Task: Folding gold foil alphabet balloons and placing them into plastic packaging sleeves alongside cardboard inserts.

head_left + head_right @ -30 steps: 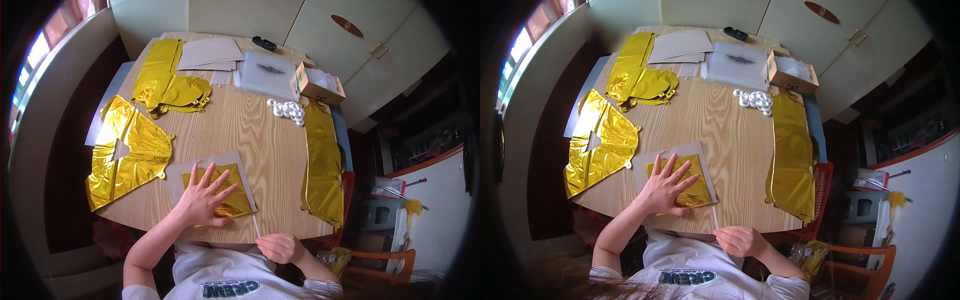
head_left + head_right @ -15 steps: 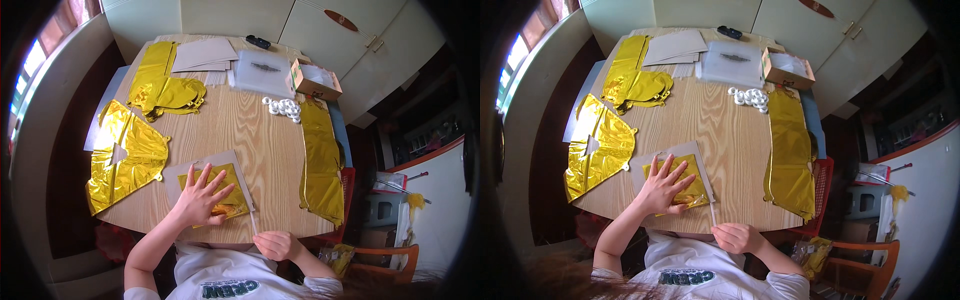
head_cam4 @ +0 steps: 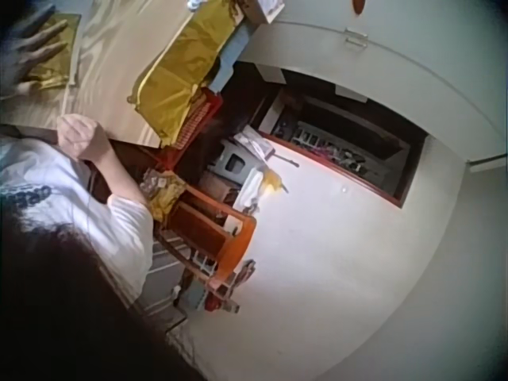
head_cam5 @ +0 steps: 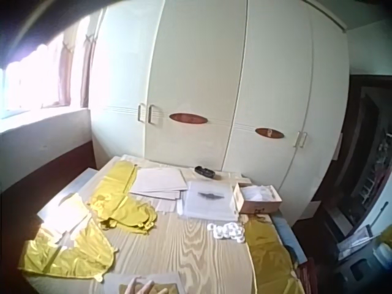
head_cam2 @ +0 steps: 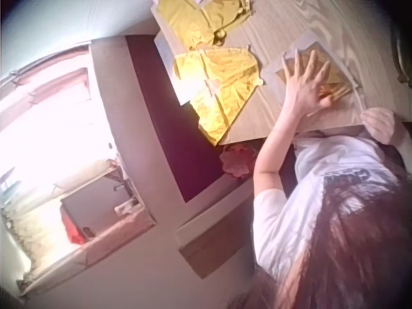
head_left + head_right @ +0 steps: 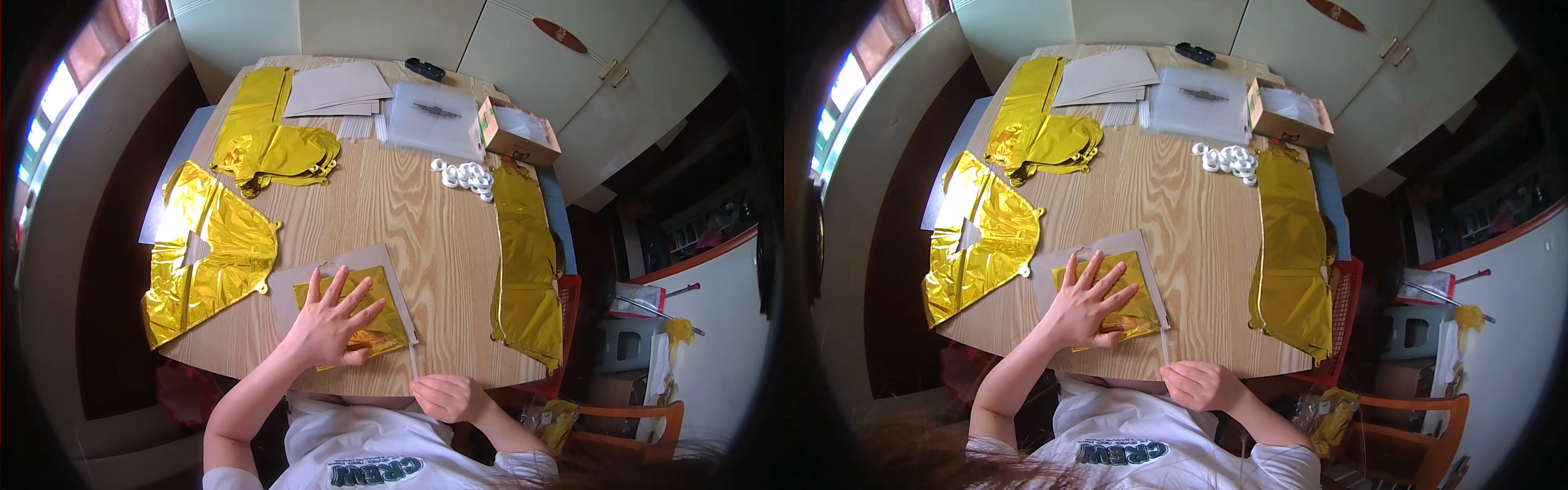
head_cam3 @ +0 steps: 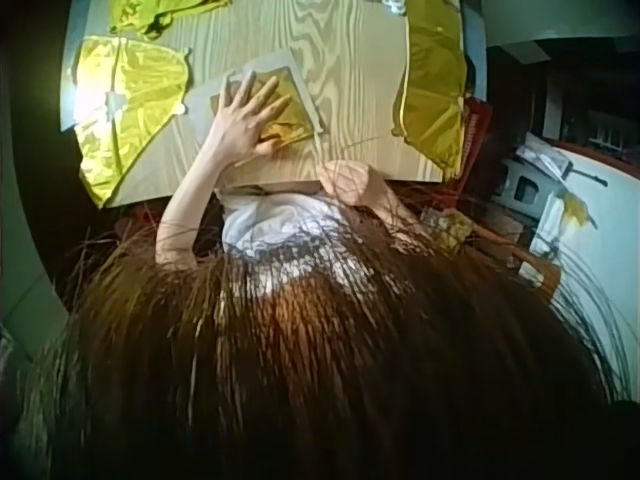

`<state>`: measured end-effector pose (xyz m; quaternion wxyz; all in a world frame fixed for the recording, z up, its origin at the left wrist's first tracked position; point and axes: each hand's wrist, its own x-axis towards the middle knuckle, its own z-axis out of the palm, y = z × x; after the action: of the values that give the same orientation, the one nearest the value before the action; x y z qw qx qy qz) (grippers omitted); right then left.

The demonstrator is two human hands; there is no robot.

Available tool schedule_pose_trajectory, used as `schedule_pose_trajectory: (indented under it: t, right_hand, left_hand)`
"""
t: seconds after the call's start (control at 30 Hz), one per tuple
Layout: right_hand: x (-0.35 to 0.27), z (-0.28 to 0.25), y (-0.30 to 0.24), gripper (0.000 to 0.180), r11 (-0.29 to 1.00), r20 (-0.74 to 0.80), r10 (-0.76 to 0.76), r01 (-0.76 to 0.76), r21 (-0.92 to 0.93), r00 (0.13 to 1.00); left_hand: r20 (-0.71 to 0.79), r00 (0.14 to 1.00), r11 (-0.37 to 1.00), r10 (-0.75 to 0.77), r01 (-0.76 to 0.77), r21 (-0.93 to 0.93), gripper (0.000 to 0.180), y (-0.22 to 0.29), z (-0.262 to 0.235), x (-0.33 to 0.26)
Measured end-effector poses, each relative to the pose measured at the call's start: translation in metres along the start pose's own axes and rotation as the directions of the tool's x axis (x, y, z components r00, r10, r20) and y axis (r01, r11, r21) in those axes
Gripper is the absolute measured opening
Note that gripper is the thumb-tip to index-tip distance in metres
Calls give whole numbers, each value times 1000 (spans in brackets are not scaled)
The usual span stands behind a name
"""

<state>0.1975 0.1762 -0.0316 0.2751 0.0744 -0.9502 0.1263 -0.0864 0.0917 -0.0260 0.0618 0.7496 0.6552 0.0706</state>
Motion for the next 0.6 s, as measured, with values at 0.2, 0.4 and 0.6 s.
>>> schedule_pose_trajectory:
  t: [0.2,0.4,0.6]
  right_hand:
    - [7,-3,1,13,997,48,81,-80,-19,996]
    - [7,-1,9,16,974,72,224,-222,-36,972]
    - [26,3,31,17,970,82,240,-235,-60,967]
  left_hand:
    - [-28,1000,1000,8,-9,-20,81,-1,2,0]
    - [-26,1000,1000,18,-18,7,81,0,1,-1]
    - [-21,1000,999,15,-14,36,77,0,4,-1]
